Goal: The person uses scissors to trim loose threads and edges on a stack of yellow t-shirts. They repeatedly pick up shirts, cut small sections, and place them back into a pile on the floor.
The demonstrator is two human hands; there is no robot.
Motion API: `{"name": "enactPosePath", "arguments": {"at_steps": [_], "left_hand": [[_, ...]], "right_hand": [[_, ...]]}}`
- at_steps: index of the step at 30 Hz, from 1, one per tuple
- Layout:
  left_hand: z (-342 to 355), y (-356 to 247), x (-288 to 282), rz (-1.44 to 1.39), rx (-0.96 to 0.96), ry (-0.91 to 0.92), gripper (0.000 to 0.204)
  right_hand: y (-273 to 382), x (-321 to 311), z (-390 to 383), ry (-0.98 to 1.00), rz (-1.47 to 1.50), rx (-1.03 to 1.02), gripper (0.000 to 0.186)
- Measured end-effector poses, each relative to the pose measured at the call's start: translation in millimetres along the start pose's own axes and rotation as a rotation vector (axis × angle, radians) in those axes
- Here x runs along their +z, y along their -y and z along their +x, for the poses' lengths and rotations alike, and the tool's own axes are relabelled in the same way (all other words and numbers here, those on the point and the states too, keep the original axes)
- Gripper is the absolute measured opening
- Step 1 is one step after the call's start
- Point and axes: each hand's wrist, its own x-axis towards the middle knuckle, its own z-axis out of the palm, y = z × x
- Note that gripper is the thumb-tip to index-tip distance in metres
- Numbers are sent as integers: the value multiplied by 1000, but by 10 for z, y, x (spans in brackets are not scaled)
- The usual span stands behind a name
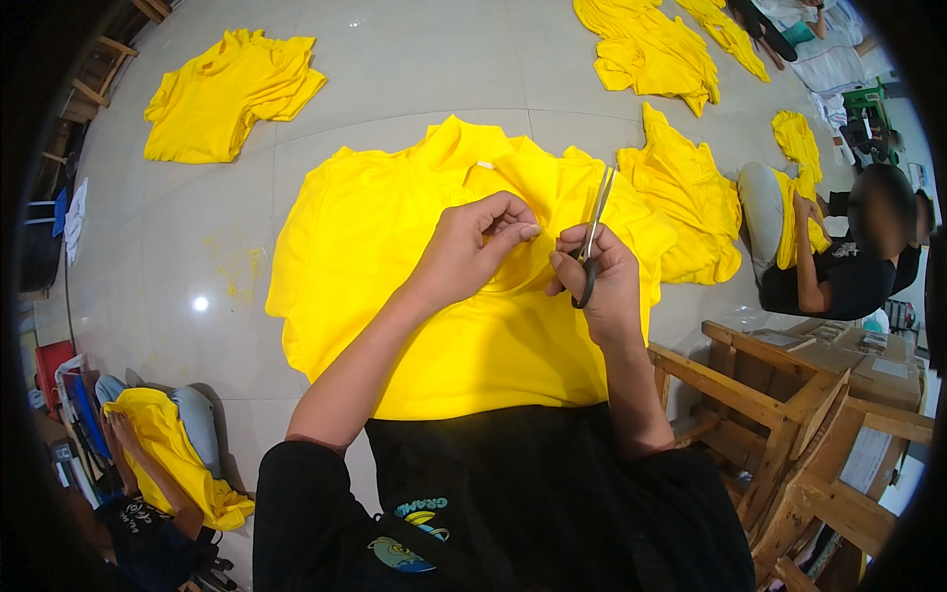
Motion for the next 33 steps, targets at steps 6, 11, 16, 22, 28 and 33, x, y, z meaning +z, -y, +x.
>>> {"name": "enactPosePath", "arguments": {"at_steps": [6, 11, 16, 22, 28, 33], "left_hand": [[-13, 16, 45, -106, -48, 28, 15], [-23, -17, 63, -27, 12, 38, 15], [-61, -32, 108, -31, 49, -4, 15], [-64, -69, 91, 29, 25, 9, 11], [-39, -18, 85, 3, 70, 14, 10], [-19, 8, 92, -88, 38, 55, 9]], "right_hand": [[362, 79, -393, 32, -145, -7, 26], [452, 47, -736, 361, 157, 272, 26], [380, 81, -717, 311, 74, 343, 30], [311, 9, -549, 248, -59, 339, 28], [324, -103, -390, 294, -159, 329, 27], [270, -179, -280, 315, -129, 337, 24]]}}
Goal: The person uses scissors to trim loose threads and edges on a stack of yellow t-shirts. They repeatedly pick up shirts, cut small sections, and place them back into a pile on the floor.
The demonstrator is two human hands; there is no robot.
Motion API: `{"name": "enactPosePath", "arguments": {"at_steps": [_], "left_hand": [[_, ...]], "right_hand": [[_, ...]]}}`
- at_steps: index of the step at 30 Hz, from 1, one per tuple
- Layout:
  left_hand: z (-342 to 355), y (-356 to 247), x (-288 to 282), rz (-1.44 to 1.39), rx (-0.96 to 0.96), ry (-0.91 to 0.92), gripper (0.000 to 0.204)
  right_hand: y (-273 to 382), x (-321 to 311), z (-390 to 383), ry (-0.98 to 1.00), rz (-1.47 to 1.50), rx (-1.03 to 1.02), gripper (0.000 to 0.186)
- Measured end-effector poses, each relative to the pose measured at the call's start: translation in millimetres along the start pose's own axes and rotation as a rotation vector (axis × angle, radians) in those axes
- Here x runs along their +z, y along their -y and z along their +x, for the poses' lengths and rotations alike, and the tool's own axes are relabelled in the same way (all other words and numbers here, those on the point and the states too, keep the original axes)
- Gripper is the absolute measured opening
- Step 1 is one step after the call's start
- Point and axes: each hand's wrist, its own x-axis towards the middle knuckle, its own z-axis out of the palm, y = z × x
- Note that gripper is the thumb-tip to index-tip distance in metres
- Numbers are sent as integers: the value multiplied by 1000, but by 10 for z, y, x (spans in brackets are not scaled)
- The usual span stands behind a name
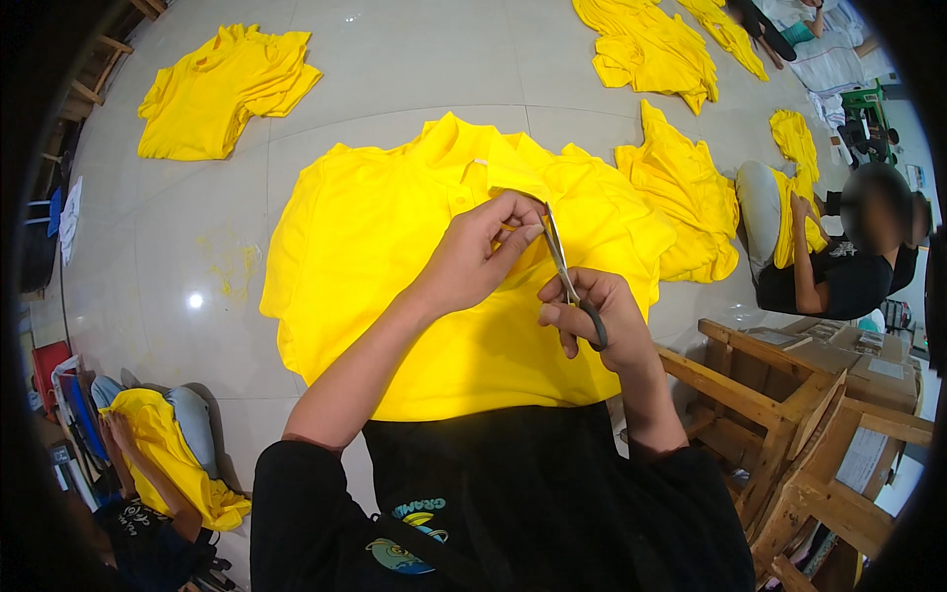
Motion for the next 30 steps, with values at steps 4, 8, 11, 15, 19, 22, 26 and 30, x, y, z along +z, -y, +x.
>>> {"name": "enactPosePath", "arguments": {"at_steps": [4, 8, 11, 15, 19, 22, 26, 30], "left_hand": [[42, 124, 1, -177, -13, 41, 8], [52, 137, 15, -266, -40, 57, 7], [46, 124, 14, -224, -52, 58, 8], [46, 128, 10, -172, -49, 47, 10], [48, 141, 20, -138, -21, 35, 10], [42, 75, 9, -129, -56, 48, 10], [35, 60, 3, -169, -95, 60, 10], [23, 22, 4, -154, -86, 58, 10]], "right_hand": [[25, -82, 47, 41, 48, 0, 24], [9, -99, 87, 21, 11, -3, 25], [-3, -96, 120, -2, 4, -19, 26], [11, -86, 131, 0, 29, -10, 25], [7, -69, 128, -5, 38, -10, 25], [-4, -76, 121, -2, 44, -1, 25], [-30, -68, 116, 3, 37, -26, 24], [-45, -76, 137, 40, 118, -63, 23]]}}
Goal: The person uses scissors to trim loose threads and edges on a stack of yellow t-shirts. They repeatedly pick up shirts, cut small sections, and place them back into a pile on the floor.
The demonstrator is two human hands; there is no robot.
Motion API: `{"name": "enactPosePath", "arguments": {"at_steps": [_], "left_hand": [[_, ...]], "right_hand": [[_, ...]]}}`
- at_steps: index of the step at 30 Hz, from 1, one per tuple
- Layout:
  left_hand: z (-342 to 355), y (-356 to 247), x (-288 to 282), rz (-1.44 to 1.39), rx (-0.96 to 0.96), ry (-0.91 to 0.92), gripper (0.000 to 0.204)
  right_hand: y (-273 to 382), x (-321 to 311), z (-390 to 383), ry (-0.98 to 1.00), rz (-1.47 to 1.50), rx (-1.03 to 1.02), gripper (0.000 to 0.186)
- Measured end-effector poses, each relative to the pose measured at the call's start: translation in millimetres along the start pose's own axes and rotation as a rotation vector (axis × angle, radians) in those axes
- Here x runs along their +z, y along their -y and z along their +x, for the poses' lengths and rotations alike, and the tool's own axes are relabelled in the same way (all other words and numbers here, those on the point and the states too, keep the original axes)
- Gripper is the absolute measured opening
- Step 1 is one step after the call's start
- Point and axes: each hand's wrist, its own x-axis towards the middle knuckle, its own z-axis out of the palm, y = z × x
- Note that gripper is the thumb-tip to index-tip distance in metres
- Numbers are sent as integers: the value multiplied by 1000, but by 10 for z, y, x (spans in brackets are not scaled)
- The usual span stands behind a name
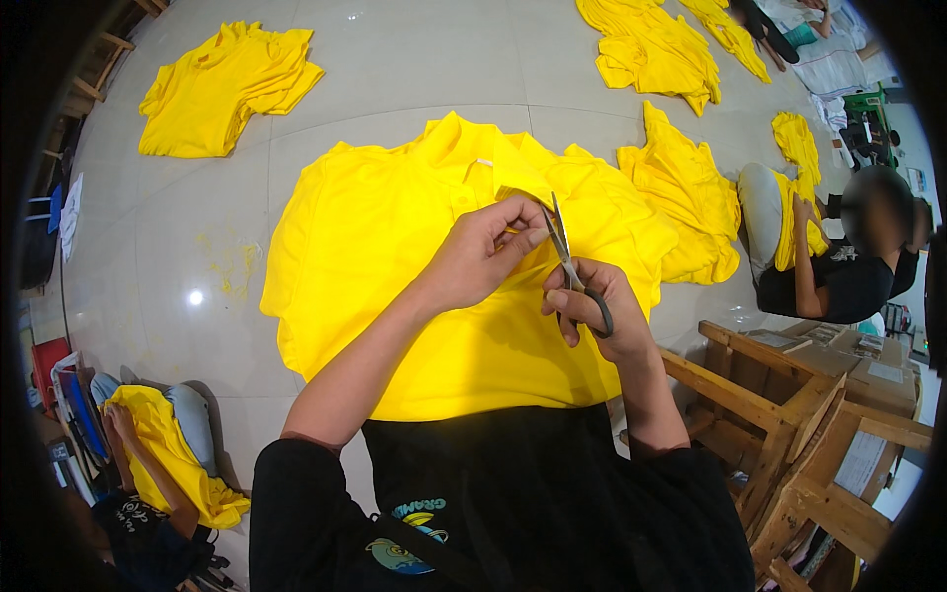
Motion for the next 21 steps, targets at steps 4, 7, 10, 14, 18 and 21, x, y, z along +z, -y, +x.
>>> {"name": "enactPosePath", "arguments": {"at_steps": [4, 7, 10, 14, 18, 21], "left_hand": [[2, 0, -14, 29, -16, 1, 11], [7, 45, -9, 28, 7, -12, 11], [4, 82, -29, 1, -29, -28, 11], [-16, -33, -67, -103, -147, 20, 13], [-10, 56, -53, 4, -9, 9, 12], [-9, 37, -64, 25, -25, 25, 11]], "right_hand": [[-13, -21, 10, -8, -36, 12, 23], [-17, -34, 9, -8, -52, 23, 23], [-9, -20, -8, 13, -18, 15, 22], [-50, -35, -16, 15, 6, 1, 22], [-32, -27, 6, 2, -31, 17, 21], [-26, -30, 3, -9, -41, 28, 20]]}}
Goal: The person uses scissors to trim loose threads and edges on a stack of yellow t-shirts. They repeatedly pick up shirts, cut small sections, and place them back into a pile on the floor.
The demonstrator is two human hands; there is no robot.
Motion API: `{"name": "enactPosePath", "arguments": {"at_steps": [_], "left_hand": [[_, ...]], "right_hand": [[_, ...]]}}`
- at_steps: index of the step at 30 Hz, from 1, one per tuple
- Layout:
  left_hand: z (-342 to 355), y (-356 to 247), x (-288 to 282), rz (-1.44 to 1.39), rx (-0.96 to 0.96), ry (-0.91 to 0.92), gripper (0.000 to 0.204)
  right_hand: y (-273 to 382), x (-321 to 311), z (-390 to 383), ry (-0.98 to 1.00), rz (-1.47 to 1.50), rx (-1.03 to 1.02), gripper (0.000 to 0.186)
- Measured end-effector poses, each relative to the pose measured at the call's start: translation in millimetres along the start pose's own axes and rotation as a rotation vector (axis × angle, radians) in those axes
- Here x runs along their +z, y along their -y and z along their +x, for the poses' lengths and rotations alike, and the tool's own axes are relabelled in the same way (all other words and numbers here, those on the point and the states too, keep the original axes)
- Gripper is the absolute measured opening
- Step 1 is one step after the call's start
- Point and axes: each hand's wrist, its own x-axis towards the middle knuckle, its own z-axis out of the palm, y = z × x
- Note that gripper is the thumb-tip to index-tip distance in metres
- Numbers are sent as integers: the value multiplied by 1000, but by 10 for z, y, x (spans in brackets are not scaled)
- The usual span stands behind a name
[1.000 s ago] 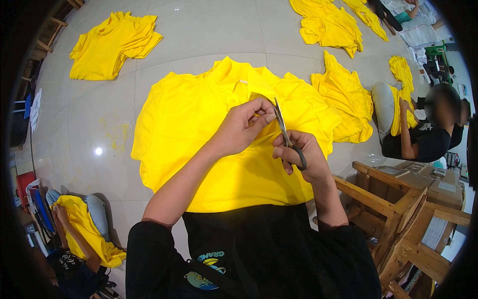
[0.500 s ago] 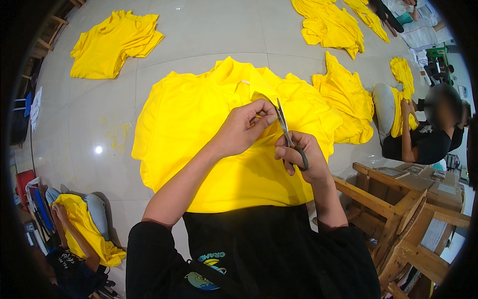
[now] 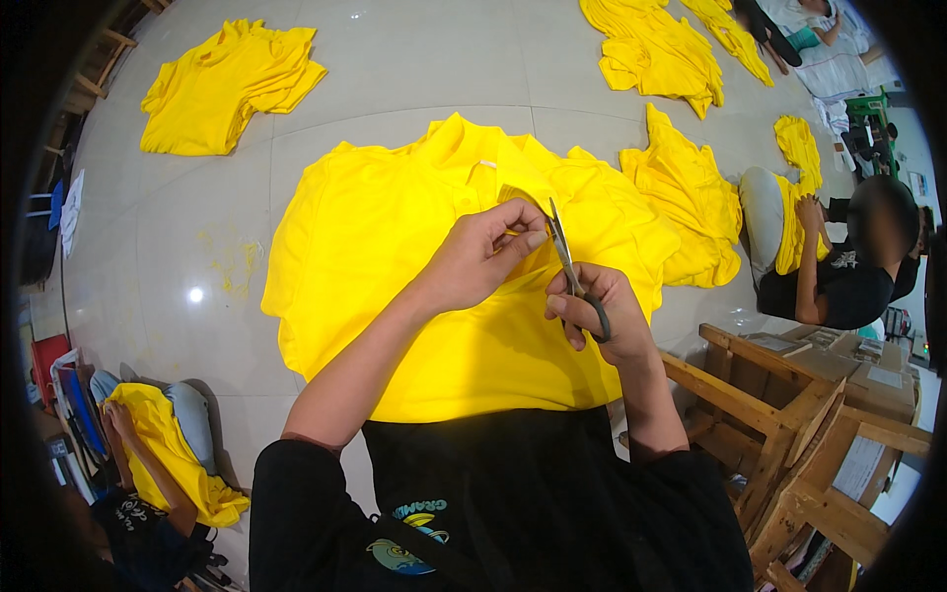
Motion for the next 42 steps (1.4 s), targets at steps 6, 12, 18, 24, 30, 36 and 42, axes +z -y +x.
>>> {"name": "enactPosePath", "arguments": {"at_steps": [6, 12, 18, 24, 30, 36, 42], "left_hand": [[20, 52, 25, -70, 25, -4, 13], [-2, 56, -37, -46, 86, -102, 17], [-616, -239, -1140, 329, 97, -730, 25], [-2361, 299, -3159, 972, -99, -1401, 30], [-1588, -412, -1664, 697, 4, -885, 29], [-427, -396, -104, 664, 22, -184, 55], [88, -94, -181, 174, -157, -227, 42]], "right_hand": [[-25, -32, 2, 19, 16, -18, 21], [-36, -64, -42, 98, 73, -72, 22], [152, -102, -310, 258, 42, -63, 29], [106, -118, -306, -6, 78, -219, 33], [23, 160, 31, -237, -124, -272, 24], [-22, 437, 173, -173, -197, -330, 29], [-188, 450, 243, -58, -46, -252, 31]]}}
